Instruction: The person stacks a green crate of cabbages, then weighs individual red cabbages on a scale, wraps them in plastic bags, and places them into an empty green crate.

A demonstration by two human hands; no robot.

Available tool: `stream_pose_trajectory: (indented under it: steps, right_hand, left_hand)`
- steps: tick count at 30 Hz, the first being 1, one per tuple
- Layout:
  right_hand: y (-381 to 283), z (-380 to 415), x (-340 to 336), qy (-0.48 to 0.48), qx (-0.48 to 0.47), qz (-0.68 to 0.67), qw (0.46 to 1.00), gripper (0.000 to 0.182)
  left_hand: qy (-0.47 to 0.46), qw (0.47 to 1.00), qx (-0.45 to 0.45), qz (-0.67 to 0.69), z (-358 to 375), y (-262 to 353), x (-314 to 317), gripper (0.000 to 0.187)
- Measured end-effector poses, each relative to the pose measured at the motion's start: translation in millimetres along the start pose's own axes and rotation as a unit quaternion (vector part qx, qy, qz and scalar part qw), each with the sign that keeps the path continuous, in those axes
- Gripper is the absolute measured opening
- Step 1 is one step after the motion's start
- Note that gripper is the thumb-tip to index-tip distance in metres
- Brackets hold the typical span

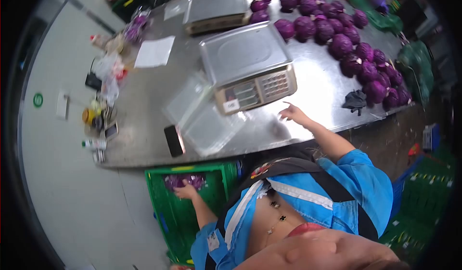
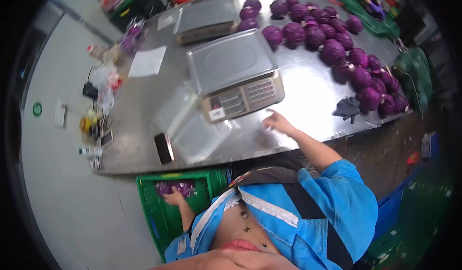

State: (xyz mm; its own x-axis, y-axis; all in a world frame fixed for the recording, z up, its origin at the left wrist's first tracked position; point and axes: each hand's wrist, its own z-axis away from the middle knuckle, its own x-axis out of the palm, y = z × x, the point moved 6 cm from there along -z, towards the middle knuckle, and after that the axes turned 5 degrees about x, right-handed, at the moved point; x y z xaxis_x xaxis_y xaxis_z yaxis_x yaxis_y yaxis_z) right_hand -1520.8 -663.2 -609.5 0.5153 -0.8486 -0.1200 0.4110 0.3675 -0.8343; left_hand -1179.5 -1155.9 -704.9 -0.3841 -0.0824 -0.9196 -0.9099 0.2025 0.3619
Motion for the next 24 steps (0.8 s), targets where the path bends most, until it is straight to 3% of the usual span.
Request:
stream_pose_trajectory:
  steps: [1, 3, 4, 5, 6, 7, 8, 9, 10, 13, 14, 15, 17, 19, 21, 23, 24]
  right_hand:
    - [9, -18, -57, 0.104, 0.000, 0.030, 0.994, 0.060]
    - [2, -33, -171, 0.303, -0.089, 0.007, 0.949, 0.062]
    - [-8, -34, -225, 0.398, -0.115, 0.021, 0.910, 0.069]
    - [-21, -34, -273, 0.486, -0.149, 0.143, 0.849, 0.078]
    - [-35, -35, -311, 0.510, -0.090, 0.203, 0.831, 0.081]
    - [-40, -43, -347, 0.557, -0.098, 0.268, 0.780, 0.080]
    - [-51, -45, -370, 0.577, -0.074, 0.292, 0.759, 0.080]
    - [-63, -47, -395, 0.594, -0.052, 0.315, 0.739, 0.079]
    - [-70, -53, -417, 0.573, -0.045, 0.313, 0.756, 0.080]
    - [-62, -82, -477, 0.525, 0.035, 0.318, 0.789, 0.081]
    - [-30, -108, -502, 0.528, 0.065, 0.323, 0.783, 0.082]
    - [-13, -120, -508, 0.499, 0.069, 0.303, 0.809, 0.081]
    - [-33, -97, -479, 0.508, 0.035, 0.284, 0.812, 0.077]
    - [-46, -64, -430, 0.537, -0.138, 0.363, 0.749, 0.067]
    - [-43, -26, -363, 0.499, -0.260, 0.426, 0.709, 0.055]
    - [-25, 7, -305, 0.489, -0.320, 0.425, 0.692, 0.045]
    - [-32, 20, -298, 0.501, -0.322, 0.357, 0.720, 0.044]
  left_hand:
    - [0.062, 0.996, 0.057, 0.015, 3, 58, -62, 0.052]
    - [0.075, 0.939, 0.302, 0.148, 16, 164, -95, 0.044]
    - [-0.068, 0.894, 0.301, 0.324, 29, 210, -93, 0.032]
    - [-0.127, 0.860, 0.338, 0.360, 40, 236, -74, 0.022]
    - [-0.132, 0.835, 0.434, 0.312, 58, 268, -70, 0.019]
    - [-0.132, 0.801, 0.523, 0.261, 79, 298, -63, 0.016]
    - [-0.120, 0.801, 0.524, 0.264, 89, 313, -52, 0.016]
    - [-0.204, 0.816, 0.489, 0.229, 98, 321, -20, 0.015]
    - [-0.287, 0.826, 0.445, 0.192, 106, 321, 8, 0.015]
    - [-0.177, 0.841, 0.489, 0.151, 113, 317, 38, 0.018]
    - [-0.244, 0.875, 0.356, 0.218, 103, 309, 56, 0.017]
    - [-0.243, 0.877, 0.354, 0.215, 99, 310, 68, 0.017]
    - [-0.240, 0.898, 0.298, 0.218, 82, 292, 83, 0.015]
    - [-0.227, 0.892, 0.320, 0.225, 82, 295, 77, 0.015]
    - [-0.277, 0.883, 0.268, 0.268, 77, 284, 85, 0.017]
    - [-0.289, 0.885, 0.273, 0.242, 74, 271, 92, 0.017]
    - [-0.302, 0.888, 0.274, 0.210, 76, 266, 96, 0.017]
